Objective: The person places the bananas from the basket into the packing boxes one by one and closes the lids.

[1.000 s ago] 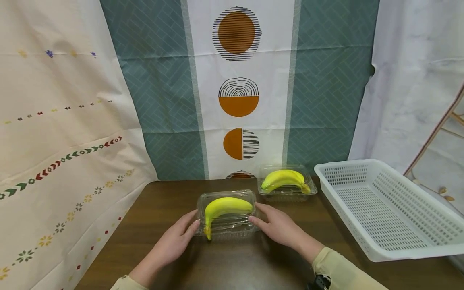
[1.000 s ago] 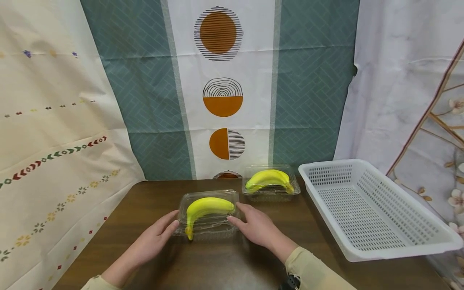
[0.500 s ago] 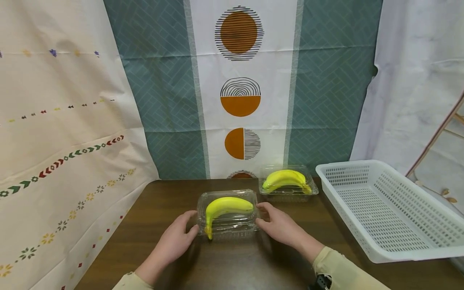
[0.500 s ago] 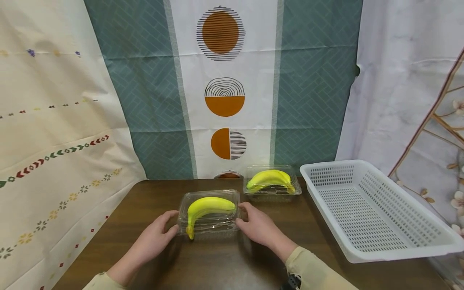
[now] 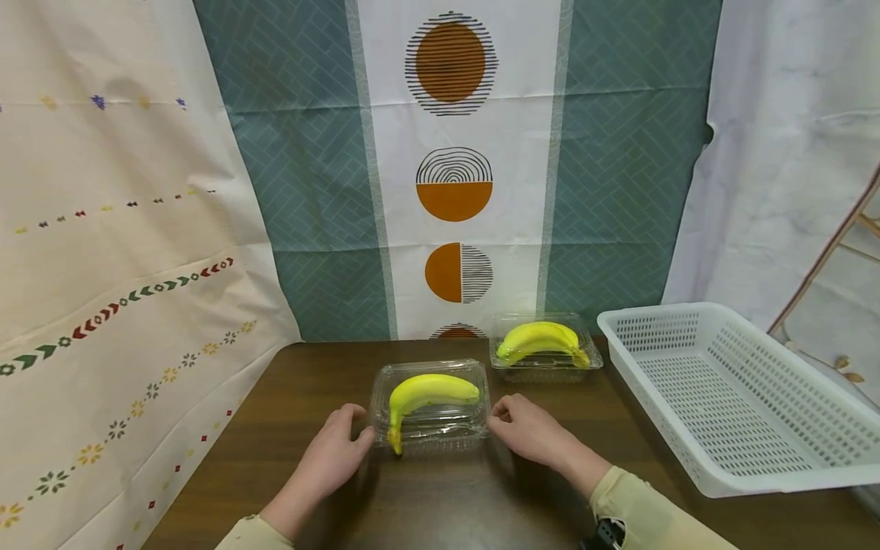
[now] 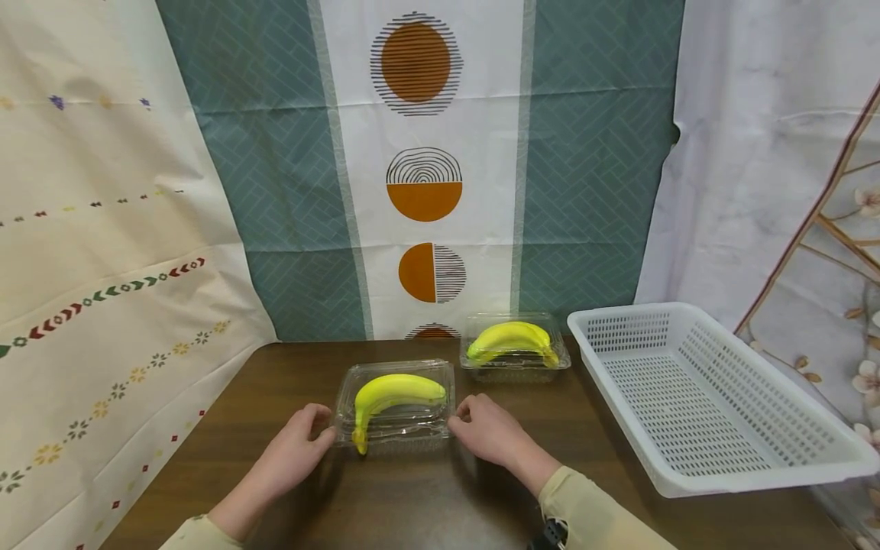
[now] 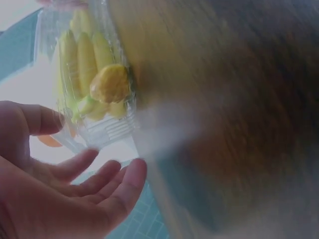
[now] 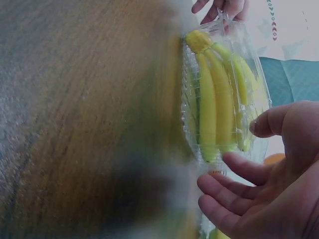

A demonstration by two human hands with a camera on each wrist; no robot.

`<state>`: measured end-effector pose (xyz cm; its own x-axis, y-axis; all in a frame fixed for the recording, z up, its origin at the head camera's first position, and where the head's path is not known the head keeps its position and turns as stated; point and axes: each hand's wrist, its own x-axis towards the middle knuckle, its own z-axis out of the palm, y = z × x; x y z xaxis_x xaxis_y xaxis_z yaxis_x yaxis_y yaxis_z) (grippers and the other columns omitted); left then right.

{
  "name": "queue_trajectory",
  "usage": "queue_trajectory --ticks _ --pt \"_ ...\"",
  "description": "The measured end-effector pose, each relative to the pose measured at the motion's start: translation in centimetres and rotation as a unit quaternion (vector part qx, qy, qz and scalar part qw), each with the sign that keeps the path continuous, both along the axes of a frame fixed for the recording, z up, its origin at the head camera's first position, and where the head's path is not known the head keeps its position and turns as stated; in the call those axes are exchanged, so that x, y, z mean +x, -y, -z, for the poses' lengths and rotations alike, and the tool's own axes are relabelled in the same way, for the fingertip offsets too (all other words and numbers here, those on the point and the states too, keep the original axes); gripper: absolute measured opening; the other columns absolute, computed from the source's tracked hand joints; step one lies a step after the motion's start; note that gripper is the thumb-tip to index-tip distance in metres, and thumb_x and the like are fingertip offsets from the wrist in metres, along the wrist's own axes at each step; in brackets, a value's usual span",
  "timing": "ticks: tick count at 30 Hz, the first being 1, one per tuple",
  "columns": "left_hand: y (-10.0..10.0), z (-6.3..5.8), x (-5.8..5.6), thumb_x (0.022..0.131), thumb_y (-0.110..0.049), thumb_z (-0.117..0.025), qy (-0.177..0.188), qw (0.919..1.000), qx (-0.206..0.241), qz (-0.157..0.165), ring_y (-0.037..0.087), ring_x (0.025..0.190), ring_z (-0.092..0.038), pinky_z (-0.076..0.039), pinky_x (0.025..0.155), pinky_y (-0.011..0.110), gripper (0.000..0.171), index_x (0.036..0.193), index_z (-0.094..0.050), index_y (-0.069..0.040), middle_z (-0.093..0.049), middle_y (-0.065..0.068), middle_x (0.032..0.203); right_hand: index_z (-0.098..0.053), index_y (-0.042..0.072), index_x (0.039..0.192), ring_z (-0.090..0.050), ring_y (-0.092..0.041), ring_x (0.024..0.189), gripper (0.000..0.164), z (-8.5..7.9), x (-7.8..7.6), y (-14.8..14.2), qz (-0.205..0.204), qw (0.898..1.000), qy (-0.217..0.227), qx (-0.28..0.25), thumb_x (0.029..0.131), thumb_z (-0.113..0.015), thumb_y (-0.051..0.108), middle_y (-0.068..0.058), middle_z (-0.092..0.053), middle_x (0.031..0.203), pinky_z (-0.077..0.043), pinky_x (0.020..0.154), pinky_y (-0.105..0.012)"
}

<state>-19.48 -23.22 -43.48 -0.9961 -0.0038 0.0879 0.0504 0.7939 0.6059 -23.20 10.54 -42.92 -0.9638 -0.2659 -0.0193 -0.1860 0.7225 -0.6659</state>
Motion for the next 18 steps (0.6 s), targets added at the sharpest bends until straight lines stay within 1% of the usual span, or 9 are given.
queue_trajectory --ticks 1,3,4,6,8,10,15,18 --pt "0.04 0.04 -0.04 0.107 -0.021 -0.066 0.000 0.9999 -0.011 0.003 0.034 0.116 -0.068 -0.055 0.099 0.057 0.028 0.125 -0.071 -0.001 -0.068 0.016 0.127 -0.075 0.010 0.102 -0.063 -0.020 0.095 0.017 -0.01 -0.04 -0.05 -0.006 1.000 -0.001 0.008 0.105 -0.067 0.025 -0.002 -0.067 0.109 -0.055 0.084 -0.046" --pt "0.12 0.07 -0.14 0.107 -0.021 -0.064 0.004 0.9995 -0.028 0.010 0.026 0.105 -0.067 -0.056 0.093 0.052 0.020 0.111 -0.075 -0.006 -0.069 0.009 0.117 -0.072 0.013 0.086 -0.055 -0.018 0.080 0.023 0.00 -0.12 -0.12 -0.021 1.000 -0.001 0.016 0.105 -0.064 0.024 0.000 -0.062 0.094 -0.048 0.074 -0.040" --pt "0.16 0.00 -0.16 0.106 -0.021 -0.063 0.007 0.9994 -0.032 0.013 0.023 0.101 -0.065 -0.055 0.090 0.050 0.018 0.105 -0.076 -0.009 -0.069 0.007 0.112 -0.068 0.014 0.079 -0.051 -0.017 0.074 0.028 -0.03 -0.14 -0.12 -0.028 0.999 0.001 0.015 0.105 -0.062 0.023 0.001 -0.059 0.087 -0.044 0.069 -0.038" --pt "0.20 -0.11 -0.19 0.107 -0.021 -0.062 0.013 0.9992 -0.035 0.017 0.019 0.095 -0.060 -0.053 0.085 0.045 0.018 0.096 -0.075 -0.013 -0.068 0.002 0.107 -0.058 0.017 0.068 -0.042 -0.016 0.064 0.036 -0.04 -0.14 -0.10 -0.040 0.999 0.005 0.009 0.104 -0.060 0.021 0.002 -0.050 0.074 -0.036 0.064 -0.036" --pt "0.23 -0.19 -0.23 0.107 -0.021 -0.061 0.024 0.9992 -0.028 0.019 0.019 0.094 -0.059 -0.051 0.083 0.044 0.020 0.093 -0.073 -0.013 -0.067 0.002 0.106 -0.051 0.018 0.064 -0.037 -0.015 0.058 0.040 0.03 -0.12 -0.04 -0.043 0.999 0.007 0.001 0.103 -0.060 0.021 0.003 -0.044 0.066 -0.033 0.061 -0.034" --pt "0.25 -0.16 -0.25 0.108 -0.021 -0.059 0.036 0.9990 -0.020 0.018 0.019 0.092 -0.057 -0.049 0.081 0.042 0.022 0.091 -0.070 -0.013 -0.065 0.003 0.105 -0.049 0.019 0.064 -0.035 -0.014 0.057 0.040 0.10 -0.10 0.03 -0.043 0.999 0.009 -0.002 0.102 -0.060 0.020 0.004 -0.042 0.064 -0.032 0.059 -0.033" --pt "0.25 0.05 -0.27 0.111 -0.024 -0.059 0.052 0.9985 -0.010 0.012 0.021 0.090 -0.055 -0.046 0.078 0.042 0.033 0.080 -0.063 -0.012 -0.062 0.006 0.104 -0.051 0.018 0.066 -0.037 -0.015 0.059 0.036 0.20 -0.06 0.11 -0.039 0.999 0.017 -0.005 0.100 -0.061 0.020 0.003 -0.043 0.066 -0.033 0.060 -0.033" --pt "0.22 0.05 -0.26 0.111 -0.024 -0.060 0.051 0.9986 -0.001 0.009 0.022 0.090 -0.054 -0.045 0.077 0.042 0.037 0.076 -0.061 -0.011 -0.062 0.006 0.106 -0.051 0.017 0.068 -0.037 -0.016 0.060 0.034 0.15 0.01 0.11 -0.032 0.999 0.026 -0.016 0.100 -0.061 0.021 0.003 -0.043 0.067 -0.033 0.061 -0.033"
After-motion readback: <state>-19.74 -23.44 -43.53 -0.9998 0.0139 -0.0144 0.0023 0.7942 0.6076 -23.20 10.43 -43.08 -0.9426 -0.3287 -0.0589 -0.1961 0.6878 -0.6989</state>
